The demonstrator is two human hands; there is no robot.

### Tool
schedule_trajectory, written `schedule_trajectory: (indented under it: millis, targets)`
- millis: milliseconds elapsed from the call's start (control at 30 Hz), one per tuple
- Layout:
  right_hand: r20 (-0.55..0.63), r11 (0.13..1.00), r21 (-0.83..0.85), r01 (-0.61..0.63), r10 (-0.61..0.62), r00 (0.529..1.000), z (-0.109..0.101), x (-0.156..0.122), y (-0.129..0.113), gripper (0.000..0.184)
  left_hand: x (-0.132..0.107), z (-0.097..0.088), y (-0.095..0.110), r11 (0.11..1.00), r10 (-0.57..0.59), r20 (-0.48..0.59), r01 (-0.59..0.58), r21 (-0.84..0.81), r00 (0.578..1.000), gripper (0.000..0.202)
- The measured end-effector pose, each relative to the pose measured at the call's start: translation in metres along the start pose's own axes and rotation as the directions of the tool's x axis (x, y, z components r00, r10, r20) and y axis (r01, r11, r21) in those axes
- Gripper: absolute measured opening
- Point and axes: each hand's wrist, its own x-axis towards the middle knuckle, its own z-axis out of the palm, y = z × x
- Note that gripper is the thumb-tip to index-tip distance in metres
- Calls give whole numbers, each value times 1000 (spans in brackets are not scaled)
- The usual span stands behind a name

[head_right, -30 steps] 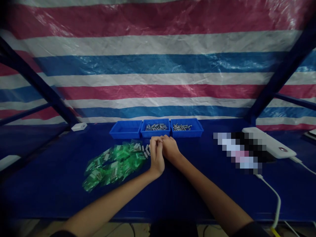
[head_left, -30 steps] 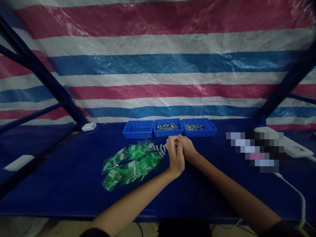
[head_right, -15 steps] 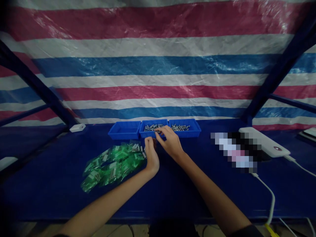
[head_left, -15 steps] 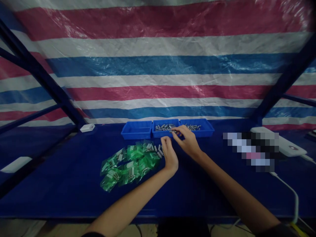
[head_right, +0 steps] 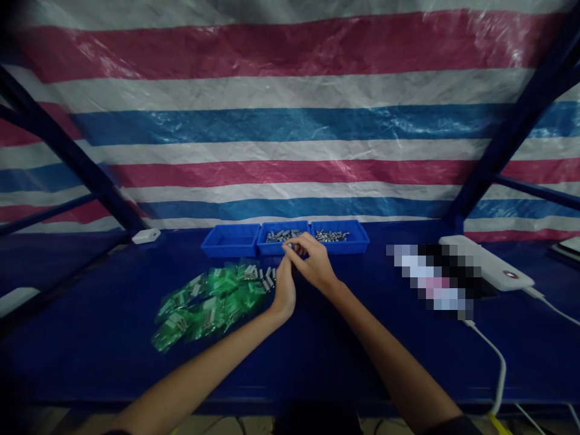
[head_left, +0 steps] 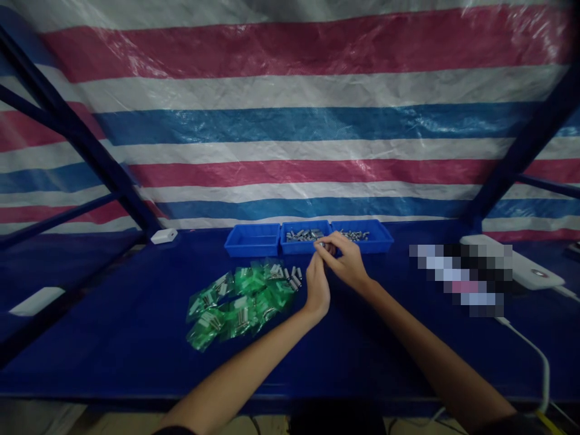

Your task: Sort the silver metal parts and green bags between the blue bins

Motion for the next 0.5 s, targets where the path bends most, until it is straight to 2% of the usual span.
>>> schedule_trajectory:
  millis: [100, 167, 233, 300, 367, 433, 467, 500]
  targets:
    - [-116, 992, 45, -119, 124, 986, -9, 8, 12, 23, -8, 2, -1, 996, -27, 107, 18, 85, 994, 48]
    - [-147, 972, 128, -195, 213, 966, -12, 13, 21, 26, -16, 1, 3, 977, 65, 171, -97, 188, 983, 46]
    - [-80, 944, 215, -249, 272, 959, -13, 14, 29, 31, -23, -1, 9, 912, 217, 238, -284, 296, 947, 40]
    - [28, 921, 273, -277, 280, 960, -10, 13, 32, 43, -31, -4, 14, 807, 367, 343, -479, 345, 865, 34]
    - [125, 920, 279, -277, 251, 960, -5, 9, 31, 51, -36, -7, 16, 688, 493, 465, -657, 309, 735, 28]
    - [221, 945, 221, -241, 193, 956, 1, 3, 28, 45, -39, -9, 14, 568, 596, 543, -788, 237, 592, 21]
    - [278, 962, 180, -208, 153, 948, 4, 0, 26, 41, -40, -9, 13, 516, 633, 564, -832, 203, 531, 18]
    - [334, 976, 143, -163, 108, 936, 7, -3, 25, 37, -40, -10, 11, 479, 658, 574, -859, 180, 487, 16]
